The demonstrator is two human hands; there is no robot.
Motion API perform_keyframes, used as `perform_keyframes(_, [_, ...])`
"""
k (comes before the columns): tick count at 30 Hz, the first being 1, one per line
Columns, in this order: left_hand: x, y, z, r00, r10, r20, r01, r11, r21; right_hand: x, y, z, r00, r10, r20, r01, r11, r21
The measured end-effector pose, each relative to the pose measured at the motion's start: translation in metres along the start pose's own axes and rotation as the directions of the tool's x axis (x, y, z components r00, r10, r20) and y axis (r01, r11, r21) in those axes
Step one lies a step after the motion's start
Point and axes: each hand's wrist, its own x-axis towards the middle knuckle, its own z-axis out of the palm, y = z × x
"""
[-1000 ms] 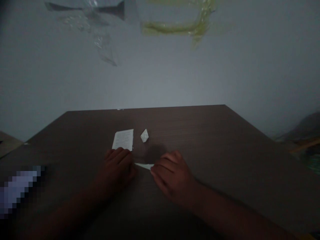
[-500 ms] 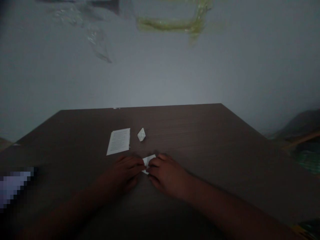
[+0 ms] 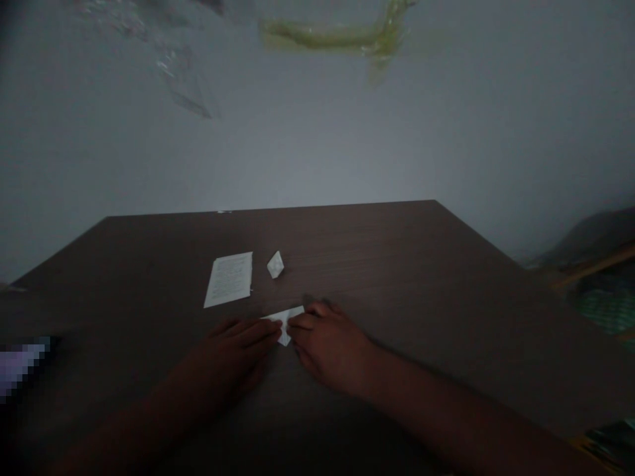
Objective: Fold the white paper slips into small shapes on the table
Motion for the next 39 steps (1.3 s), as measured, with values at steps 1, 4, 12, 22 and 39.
perform_keyframes(1, [0.0,0.001,-0.001,1.0,-0.004,0.014,0.004,1.0,0.003,0.0,-0.001,0.0,1.0,-0.002,0.0,0.002,1.0,-0.006])
perform_keyframes(4, [0.0,0.004,-0.004,1.0,-0.012,0.029,0.012,1.0,-0.004,0.001,-0.003,-0.001,1.0,0.005,0.015,-0.005,1.0,-0.01])
perform_keyframes(12, [-0.001,0.006,0.004,1.0,-0.026,-0.01,0.026,0.999,-0.042,0.003,-0.007,-0.005,0.999,0.015,0.032,-0.015,1.0,-0.013])
perform_keyframes(22, [0.0,0.0,0.008,0.997,0.02,-0.075,-0.023,0.999,-0.04,0.003,-0.003,-0.001,0.999,-0.033,-0.011,0.034,0.997,0.066])
perform_keyframes(39, [0.005,-0.009,0.004,0.999,0.03,-0.04,-0.035,0.992,-0.119,0.006,0.017,-0.011,0.988,-0.109,-0.111,0.133,0.962,0.237])
